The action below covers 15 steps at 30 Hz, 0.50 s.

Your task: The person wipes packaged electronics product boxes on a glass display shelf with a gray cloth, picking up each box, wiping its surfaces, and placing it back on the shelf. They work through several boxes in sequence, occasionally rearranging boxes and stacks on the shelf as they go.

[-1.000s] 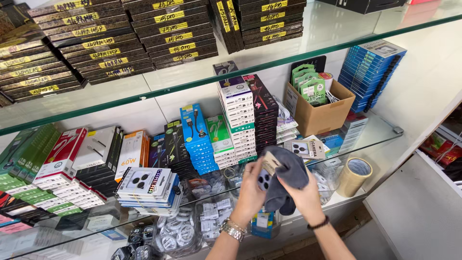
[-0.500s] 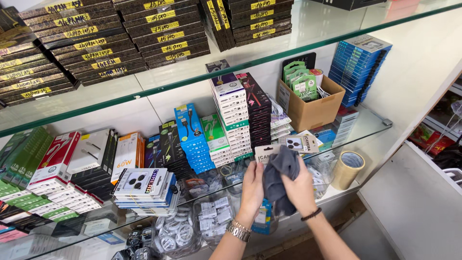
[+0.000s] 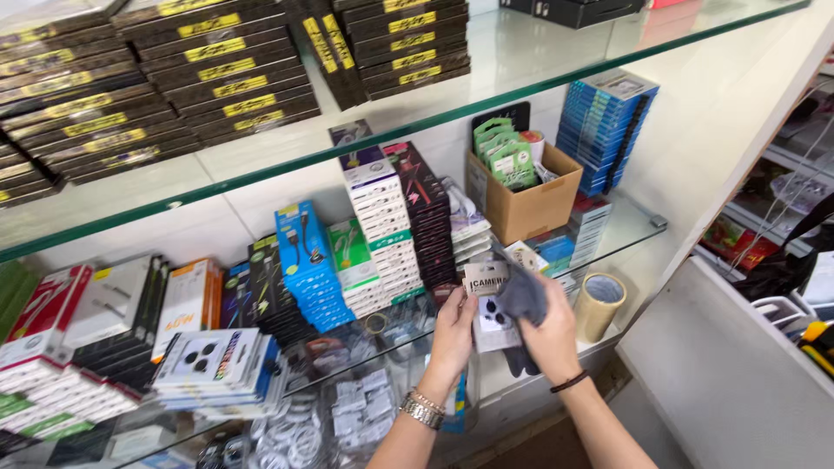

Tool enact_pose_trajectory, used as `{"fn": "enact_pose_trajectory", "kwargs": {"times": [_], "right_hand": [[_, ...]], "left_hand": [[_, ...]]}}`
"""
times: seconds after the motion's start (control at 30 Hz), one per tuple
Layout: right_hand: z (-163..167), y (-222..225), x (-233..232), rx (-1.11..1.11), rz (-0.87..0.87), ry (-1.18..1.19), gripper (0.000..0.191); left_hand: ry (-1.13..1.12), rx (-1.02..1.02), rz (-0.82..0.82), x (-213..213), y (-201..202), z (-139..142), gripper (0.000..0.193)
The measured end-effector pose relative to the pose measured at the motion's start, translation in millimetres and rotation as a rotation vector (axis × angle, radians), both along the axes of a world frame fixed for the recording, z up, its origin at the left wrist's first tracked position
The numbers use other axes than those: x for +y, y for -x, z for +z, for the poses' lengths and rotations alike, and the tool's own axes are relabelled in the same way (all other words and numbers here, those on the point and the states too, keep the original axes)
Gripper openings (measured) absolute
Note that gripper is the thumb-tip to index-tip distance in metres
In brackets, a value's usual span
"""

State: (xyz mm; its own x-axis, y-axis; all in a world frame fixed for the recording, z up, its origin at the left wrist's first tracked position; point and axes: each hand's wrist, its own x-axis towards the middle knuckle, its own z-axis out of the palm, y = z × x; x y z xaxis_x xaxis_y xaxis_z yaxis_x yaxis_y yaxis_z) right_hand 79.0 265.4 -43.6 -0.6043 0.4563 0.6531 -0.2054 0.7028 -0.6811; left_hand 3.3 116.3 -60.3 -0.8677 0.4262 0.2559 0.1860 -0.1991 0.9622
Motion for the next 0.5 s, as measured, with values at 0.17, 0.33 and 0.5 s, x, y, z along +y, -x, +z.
{"fn": "enact_pose_trajectory", "kwargs": {"times": [0.17,0.33,0.5], "right_hand": [[23,24,112,0.054,-0.295,0.203,0.054],[67,63,197,-0.033,-0.391,0.016,0.071],[60,88,214,-0.652,-0.617,-0.452,0.101]], "left_hand": [[0.354,0.119,0.097,33,29,24,0.037],[0.560,0.347,0.127,83,55,43,0.038],[0.671,0.748,0.188,111,85,40,0.036]]}}
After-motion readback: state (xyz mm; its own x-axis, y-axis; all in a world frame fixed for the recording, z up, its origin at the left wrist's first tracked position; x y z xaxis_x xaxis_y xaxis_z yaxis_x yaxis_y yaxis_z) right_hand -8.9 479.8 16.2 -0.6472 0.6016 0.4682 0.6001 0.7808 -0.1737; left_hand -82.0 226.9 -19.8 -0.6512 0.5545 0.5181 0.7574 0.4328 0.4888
